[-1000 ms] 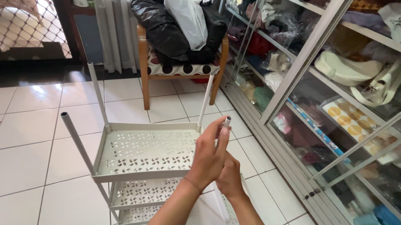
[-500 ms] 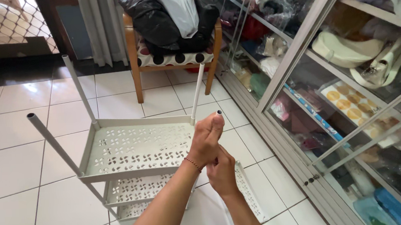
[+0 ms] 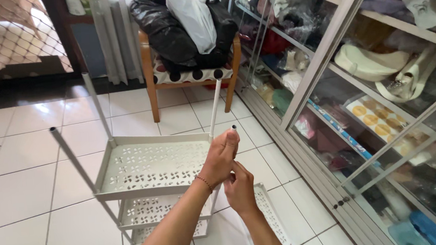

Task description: The person assembles a three-tier white plastic shelving unit on a tiled floor. They insert metal poles into the corners of the trays, stack the trays onto the poles, and adjust the fit to complete the structure.

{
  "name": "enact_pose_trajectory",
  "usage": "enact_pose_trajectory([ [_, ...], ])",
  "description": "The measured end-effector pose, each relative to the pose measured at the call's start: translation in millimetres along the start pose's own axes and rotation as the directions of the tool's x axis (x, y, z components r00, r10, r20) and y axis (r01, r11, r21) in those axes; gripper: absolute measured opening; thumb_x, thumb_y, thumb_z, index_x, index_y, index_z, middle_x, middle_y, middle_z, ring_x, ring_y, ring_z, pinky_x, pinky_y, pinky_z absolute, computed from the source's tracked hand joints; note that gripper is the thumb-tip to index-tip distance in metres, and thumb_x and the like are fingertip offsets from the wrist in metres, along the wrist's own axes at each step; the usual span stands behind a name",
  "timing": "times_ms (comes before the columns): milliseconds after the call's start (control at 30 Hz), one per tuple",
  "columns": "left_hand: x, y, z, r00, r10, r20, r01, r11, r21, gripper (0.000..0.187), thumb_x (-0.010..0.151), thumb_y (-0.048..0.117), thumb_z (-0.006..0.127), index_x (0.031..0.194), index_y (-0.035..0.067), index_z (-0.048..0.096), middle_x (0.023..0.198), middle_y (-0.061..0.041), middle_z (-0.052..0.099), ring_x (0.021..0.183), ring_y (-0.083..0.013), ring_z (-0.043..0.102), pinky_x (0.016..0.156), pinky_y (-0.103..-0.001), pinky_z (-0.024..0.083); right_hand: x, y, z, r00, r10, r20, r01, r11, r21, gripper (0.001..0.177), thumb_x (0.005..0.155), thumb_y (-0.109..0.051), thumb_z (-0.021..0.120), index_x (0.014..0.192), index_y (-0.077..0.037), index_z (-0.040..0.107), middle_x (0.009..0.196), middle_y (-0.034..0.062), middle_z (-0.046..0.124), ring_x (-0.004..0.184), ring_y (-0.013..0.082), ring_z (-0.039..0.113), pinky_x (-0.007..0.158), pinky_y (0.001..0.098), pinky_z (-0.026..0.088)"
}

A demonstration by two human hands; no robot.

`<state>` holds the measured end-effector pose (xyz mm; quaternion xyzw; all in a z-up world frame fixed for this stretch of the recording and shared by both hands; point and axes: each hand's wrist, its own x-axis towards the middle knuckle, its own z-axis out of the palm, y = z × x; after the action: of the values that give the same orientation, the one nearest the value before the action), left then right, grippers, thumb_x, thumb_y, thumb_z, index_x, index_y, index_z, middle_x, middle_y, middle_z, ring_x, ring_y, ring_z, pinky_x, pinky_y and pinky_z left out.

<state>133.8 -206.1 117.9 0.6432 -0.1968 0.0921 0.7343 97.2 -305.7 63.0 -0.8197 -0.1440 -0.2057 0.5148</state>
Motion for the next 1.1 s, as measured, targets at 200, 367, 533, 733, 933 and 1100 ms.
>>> enact_pose_trajectory([
  [200, -63.9, 15.8, -41.7, 0.859, 0.458, -0.229, -0.239, 0.754, 0.612, 0.029, 0.093, 0.014, 0.065, 0.117, 0.0, 0.06, 0.113, -0.013, 0.061, 0.107, -0.0268, 0.059, 0.093, -0.039, 0.047, 1.4, -16.5, -2.5, 0.985, 0.167, 0.052, -0.168, 0.985, 0.025, 0.012, 0.091, -0.004, 0.068, 0.103, -0.001, 0.067, 0.088, 0.0105, 0.073, 0.072, 0.0166, 0.072, 0.064, 0.028, 0.056],
  [367, -102.6, 34.1, -137.0, 0.448, 0.681, -0.579, 0.128, 0.592, 0.796, 0.046, 0.105, 0.027, 0.065, 0.129, -0.002, 0.039, 0.125, -0.018, 0.045, 0.121, -0.0294, 0.047, 0.102, -0.04, 0.04, 17.1, -25.0, -0.5, 0.987, 0.159, 0.013, -0.156, 0.938, 0.31, 0.013, 0.092, -0.014, 0.071, 0.095, -0.004, 0.063, 0.085, 0.002, 0.069, 0.076, 0.0097, 0.069, 0.068, 0.0259, 0.055],
  [533, -82.3, 56.9, -213.7, 0.559, 0.518, -0.647, 0.031, 0.767, 0.641, 0.061, 0.116, 0.054, 0.028, 0.113, -0.003, 0.047, 0.103, -0.014, 0.051, 0.095, -0.0227, 0.049, 0.084, -0.037, 0.04, 52.7, -18.6, 7.2, 0.985, 0.167, 0.037, -0.171, 0.937, 0.305, 0.054, 0.11, -0.047, 0.05, 0.076, -0.005, 0.053, 0.066, 0.0033, 0.055, 0.062, 0.0124, 0.053, 0.058, 0.0288, 0.044],
  [733, -84.4, 49.9, -213.9, 0.722, 0.232, -0.651, 0.192, 0.837, 0.512, 0.071, 0.108, 0.061, 0.02, 0.069, 0.006, 0.044, 0.056, 0.0, 0.04, 0.052, -0.0137, 0.04, 0.052, -0.034, 0.035, 54.4, -16.4, -4.4, 0.971, 0.174, -0.164, -0.153, 0.979, 0.138, 0.071, 0.103, -0.059, 0.043, 0.053, -0.008, 0.045, 0.045, 0.0009, 0.047, 0.04, 0.0137, 0.049, 0.043, 0.0323, 0.038],
  [933, -96.1, 49.0, -187.4, 0.748, 0.322, -0.58, 0.085, 0.821, 0.565, 0.07, 0.11, 0.058, 0.021, 0.068, 0.006, 0.043, 0.055, 0.001, 0.039, 0.051, -0.0104, 0.038, 0.05, -0.03, 0.032, 39.2, -30.3, -30.6, 0.968, 0.166, -0.19, -0.139, 0.979, 0.146, 0.065, 0.105, -0.056, 0.041, 0.059, -0.01, 0.033, 0.045, -0.0019, 0.04, 0.039, 0.0091, 0.043, 0.038, 0.029, 0.032],
  [1100, -95.3, 48.0, -181.2, 0.735, 0.36, -0.574, 0.064, 0.806, 0.588, 0.069, 0.112, 0.057, 0.021, 0.072, 0.005, 0.043, 0.057, 0.001, 0.039, 0.052, -0.0099, 0.036, 0.051, -0.029, 0.03, 35.5, -29.9, -35.7, 0.983, 0.113, -0.146, -0.065, 0.952, 0.301, 0.059, 0.106, -0.055, 0.043, 0.066, -0.013, 0.031, 0.049, -0.0046, 0.031, 0.041, 0.0073, 0.034, 0.038, 0.0274, 0.029],
])
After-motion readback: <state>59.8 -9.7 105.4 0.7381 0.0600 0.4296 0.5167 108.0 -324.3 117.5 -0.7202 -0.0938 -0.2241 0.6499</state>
